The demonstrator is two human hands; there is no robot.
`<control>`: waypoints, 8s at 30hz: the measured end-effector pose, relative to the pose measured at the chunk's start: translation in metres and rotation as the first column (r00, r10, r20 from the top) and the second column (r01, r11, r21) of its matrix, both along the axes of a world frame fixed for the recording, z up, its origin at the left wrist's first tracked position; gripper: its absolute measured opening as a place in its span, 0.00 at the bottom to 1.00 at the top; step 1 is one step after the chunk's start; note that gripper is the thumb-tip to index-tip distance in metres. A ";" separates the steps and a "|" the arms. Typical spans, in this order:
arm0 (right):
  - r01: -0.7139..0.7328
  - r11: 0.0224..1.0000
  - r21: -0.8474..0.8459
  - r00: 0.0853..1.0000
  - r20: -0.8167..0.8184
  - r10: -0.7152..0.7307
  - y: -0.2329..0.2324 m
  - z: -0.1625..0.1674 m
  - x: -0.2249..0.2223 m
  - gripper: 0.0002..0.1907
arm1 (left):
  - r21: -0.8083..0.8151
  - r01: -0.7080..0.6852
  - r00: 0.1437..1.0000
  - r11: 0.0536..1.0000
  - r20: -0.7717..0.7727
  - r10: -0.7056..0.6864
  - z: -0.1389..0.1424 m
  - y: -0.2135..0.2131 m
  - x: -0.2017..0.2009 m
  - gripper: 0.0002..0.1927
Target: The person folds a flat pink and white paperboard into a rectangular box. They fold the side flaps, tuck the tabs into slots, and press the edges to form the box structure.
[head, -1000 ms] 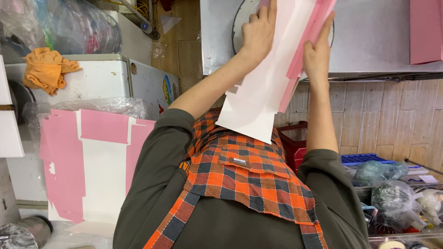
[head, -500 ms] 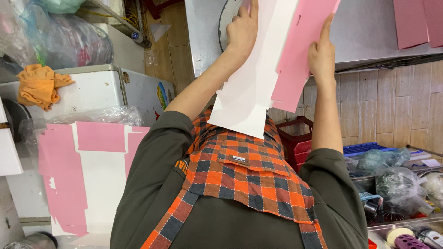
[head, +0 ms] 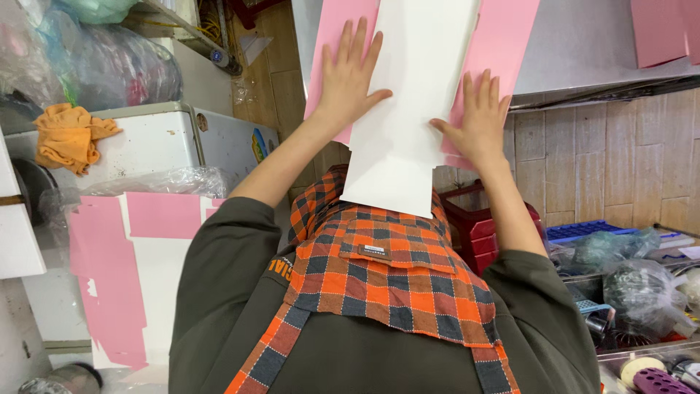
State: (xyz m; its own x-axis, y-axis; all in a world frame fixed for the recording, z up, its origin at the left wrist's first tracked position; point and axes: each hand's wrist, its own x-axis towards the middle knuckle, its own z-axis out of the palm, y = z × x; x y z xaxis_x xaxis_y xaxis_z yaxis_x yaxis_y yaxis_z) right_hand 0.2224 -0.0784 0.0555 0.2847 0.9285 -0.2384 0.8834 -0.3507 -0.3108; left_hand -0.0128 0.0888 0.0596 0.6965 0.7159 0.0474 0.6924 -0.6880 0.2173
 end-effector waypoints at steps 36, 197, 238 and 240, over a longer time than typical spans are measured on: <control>-0.455 0.881 -0.129 0.612 0.673 0.414 -0.061 -0.033 0.125 0.71 | -0.120 0.407 0.891 0.906 -0.167 -0.422 -0.017 -0.043 -0.064 0.66; -0.408 0.751 0.518 0.906 0.133 0.401 0.006 0.038 -0.023 0.05 | 0.304 0.262 0.911 0.916 0.235 -0.339 -0.019 -0.015 0.000 0.05; -0.285 0.863 0.418 0.950 0.006 0.311 -0.015 0.002 -0.012 0.24 | 0.054 0.316 0.889 0.947 0.332 -0.316 -0.020 -0.040 0.003 0.30; -0.245 0.872 0.425 0.958 -0.032 0.285 -0.013 -0.002 -0.011 0.25 | 0.046 0.308 0.911 0.950 0.274 -0.308 -0.026 -0.037 0.006 0.27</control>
State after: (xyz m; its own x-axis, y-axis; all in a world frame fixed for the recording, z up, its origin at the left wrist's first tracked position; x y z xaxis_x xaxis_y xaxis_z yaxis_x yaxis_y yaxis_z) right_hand 0.2110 -0.0917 0.0531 0.0095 0.9855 0.1692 0.8859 0.0702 -0.4586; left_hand -0.0069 0.0522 0.0337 0.8417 0.4679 0.2696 0.3593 -0.8580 0.3671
